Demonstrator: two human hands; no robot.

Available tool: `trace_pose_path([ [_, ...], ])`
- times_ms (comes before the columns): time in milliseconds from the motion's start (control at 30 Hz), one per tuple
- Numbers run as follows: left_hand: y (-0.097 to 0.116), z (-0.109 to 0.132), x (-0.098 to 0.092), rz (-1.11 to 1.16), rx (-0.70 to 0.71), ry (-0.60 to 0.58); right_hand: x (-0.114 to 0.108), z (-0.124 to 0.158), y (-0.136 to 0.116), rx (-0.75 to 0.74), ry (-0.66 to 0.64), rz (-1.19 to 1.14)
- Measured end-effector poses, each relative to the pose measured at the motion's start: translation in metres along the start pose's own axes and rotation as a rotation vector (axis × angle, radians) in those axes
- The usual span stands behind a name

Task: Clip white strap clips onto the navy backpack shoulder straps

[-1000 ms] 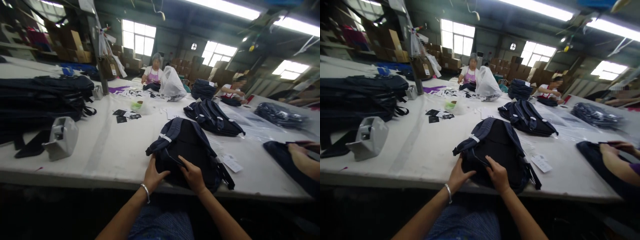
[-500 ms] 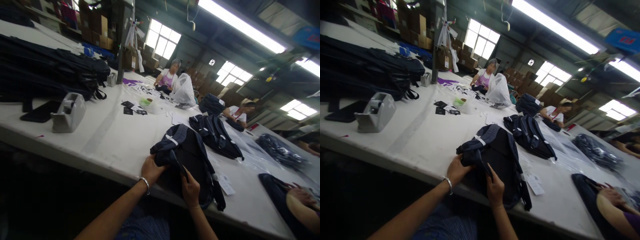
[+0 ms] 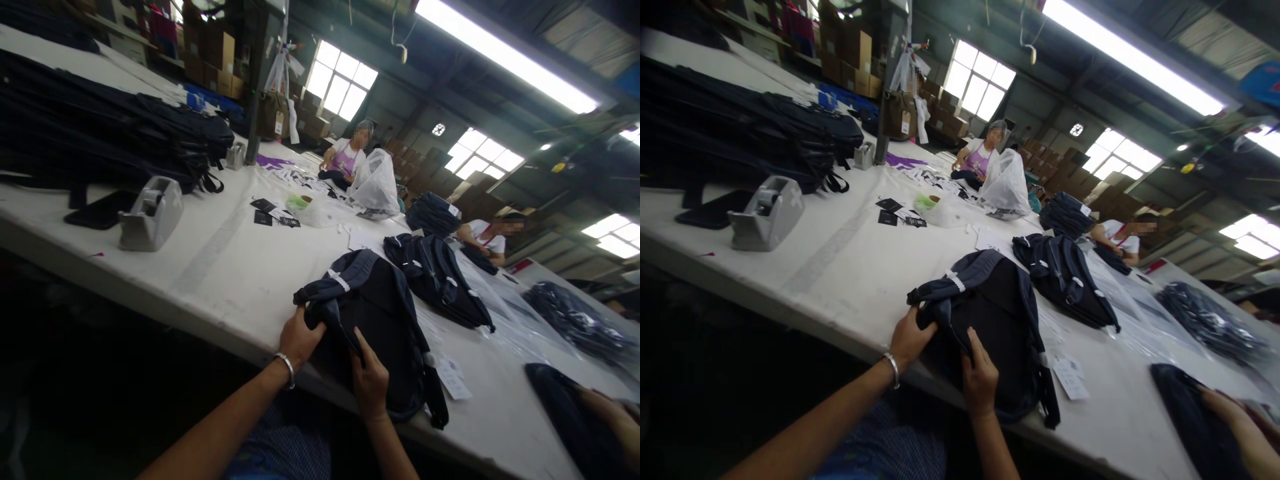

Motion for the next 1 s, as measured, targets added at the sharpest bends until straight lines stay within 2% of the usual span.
trace_pose_path([
  [167,-0.007,0.000,0.003,0.190,0.093,-0.038,0.002,0.002,0.002,0.025,-0.013,-0.007],
  [300,-0.015,-0.001,0.002,0.312,0.040,-0.024,0.004,0.004,0.004,0.046,-0.026,-0.016],
  [400,-0.008,-0.005,-0.003,0.229,0.050,-0.051,0.004,0.004,0.005,0.069,-0.018,-0.026],
  [533,0.005,-0.010,-0.007,0.014,0.118,-0.181,0.002,0.004,0.003,0.073,-0.019,-0.034],
  [633,0.004,-0.012,-0.006,-0.062,0.129,-0.187,0.002,0.003,0.002,0.046,-0.020,-0.034],
  [733,-0.003,-0.010,-0.003,-0.055,0.134,-0.161,0.002,0.003,0.000,0.013,-0.013,-0.027],
  [867,-0.005,-0.004,-0.006,0.077,0.133,-0.124,0.002,0.002,0.000,0.009,-0.022,-0.037],
  [933,-0.004,-0.004,-0.009,0.117,0.082,-0.129,0.002,0.003,0.000,0.027,-0.020,-0.041],
  [1000,-0.004,-0.007,-0.009,0.123,-0.001,-0.186,0.001,0.004,0.001,0.050,-0.005,-0.042],
])
Point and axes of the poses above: each hand's wrist, its own z-axis away from the middle knuckle, its own x-axis out of the palm, y = z × x, the point moved 3 cm from there along -z, towards the middle knuckle, and after that the axes turned 15 degrees about z, right-handed, at the moved point
